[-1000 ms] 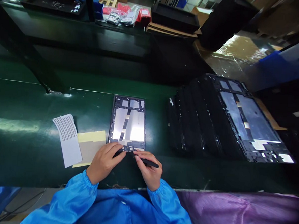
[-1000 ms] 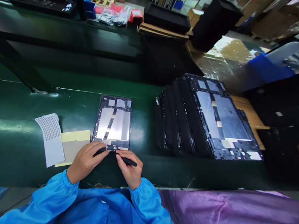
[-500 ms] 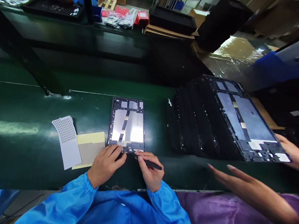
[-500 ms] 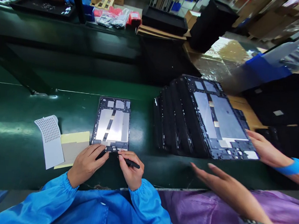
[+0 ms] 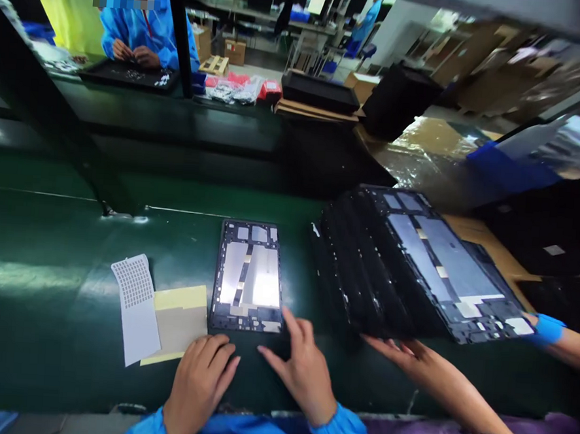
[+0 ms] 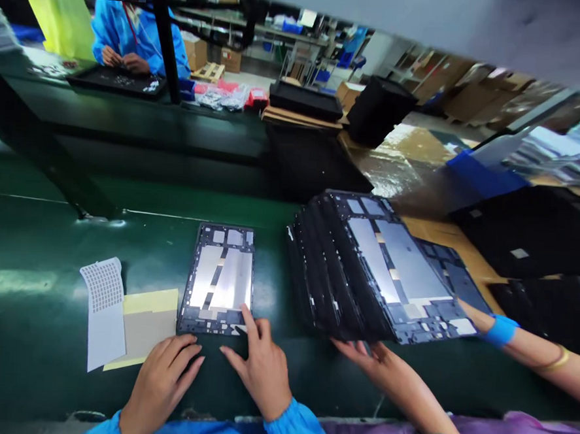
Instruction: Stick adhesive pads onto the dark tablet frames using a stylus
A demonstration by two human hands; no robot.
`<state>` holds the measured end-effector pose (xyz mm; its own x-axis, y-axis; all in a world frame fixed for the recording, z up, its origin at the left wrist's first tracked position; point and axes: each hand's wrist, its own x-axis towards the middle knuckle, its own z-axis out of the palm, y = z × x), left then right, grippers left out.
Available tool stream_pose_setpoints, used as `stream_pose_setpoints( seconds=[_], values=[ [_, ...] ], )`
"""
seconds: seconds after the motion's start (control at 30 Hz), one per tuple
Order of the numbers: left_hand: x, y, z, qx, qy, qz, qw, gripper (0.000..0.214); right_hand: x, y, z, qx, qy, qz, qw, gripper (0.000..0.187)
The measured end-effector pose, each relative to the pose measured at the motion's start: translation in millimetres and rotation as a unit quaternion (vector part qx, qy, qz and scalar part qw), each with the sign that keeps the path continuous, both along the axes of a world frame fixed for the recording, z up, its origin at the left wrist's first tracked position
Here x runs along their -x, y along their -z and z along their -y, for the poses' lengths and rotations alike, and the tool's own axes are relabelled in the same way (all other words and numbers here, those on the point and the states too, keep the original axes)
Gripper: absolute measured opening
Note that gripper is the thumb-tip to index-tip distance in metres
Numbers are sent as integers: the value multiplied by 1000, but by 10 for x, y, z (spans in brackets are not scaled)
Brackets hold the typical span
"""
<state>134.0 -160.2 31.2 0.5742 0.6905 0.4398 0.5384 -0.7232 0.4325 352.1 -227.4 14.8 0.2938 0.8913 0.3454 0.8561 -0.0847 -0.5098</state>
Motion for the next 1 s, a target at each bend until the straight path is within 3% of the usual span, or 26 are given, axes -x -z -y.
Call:
stream_pose_setpoints(
  seconds=[0.07,0.17,0.3,0.4,0.47,0.57,0.67,0.73,0.8,0.87,0.9,0.93,1.0],
  values=[
    [-14,63,-51,-11,-7,15,1000,17,65,35,-238,94,-8,70,993,60],
    [-18,148,-120,-4,-6,26,1000,17,210,-54,-848,206,15,102,973,56],
    [-12,220,-138,-24,-1,25,999,19,500,-352,-1901,230,34,24,972,58],
    [7,259,-158,-44,8,13,999,20,807,-533,-2501,198,-85,-60,975,67],
    [46,301,-192,-54,25,7,998,20,974,-599,-2632,177,-176,-84,965,63],
    [122,403,-258,-74,49,12,996,18,941,-673,-2312,143,-246,-78,955,41],
    [83,459,-290,-82,50,59,994,16,458,-889,-1495,22,-248,-14,968,36],
    [-96,368,-265,-34,40,107,993,16,-35,-1173,-871,-92,-92,53,990,38],
    [-427,135,-211,55,59,142,987,19,-578,-1506,-368,-126,141,134,973,38],
    [-893,-195,-154,137,142,156,968,26,-1103,-1781,-80,-43,348,191,917,42],
    [-1158,-367,-132,172,169,168,956,33,-1338,-1873,-16,18,405,196,893,45],
    [-1429,-529,-114,200,187,182,944,41,-1545,-1932,7,90,427,181,881,48],
    [-1932,-788,-84,249,203,204,925,63,-1858,-1970,-9,210,405,121,882,49]
  ],
)
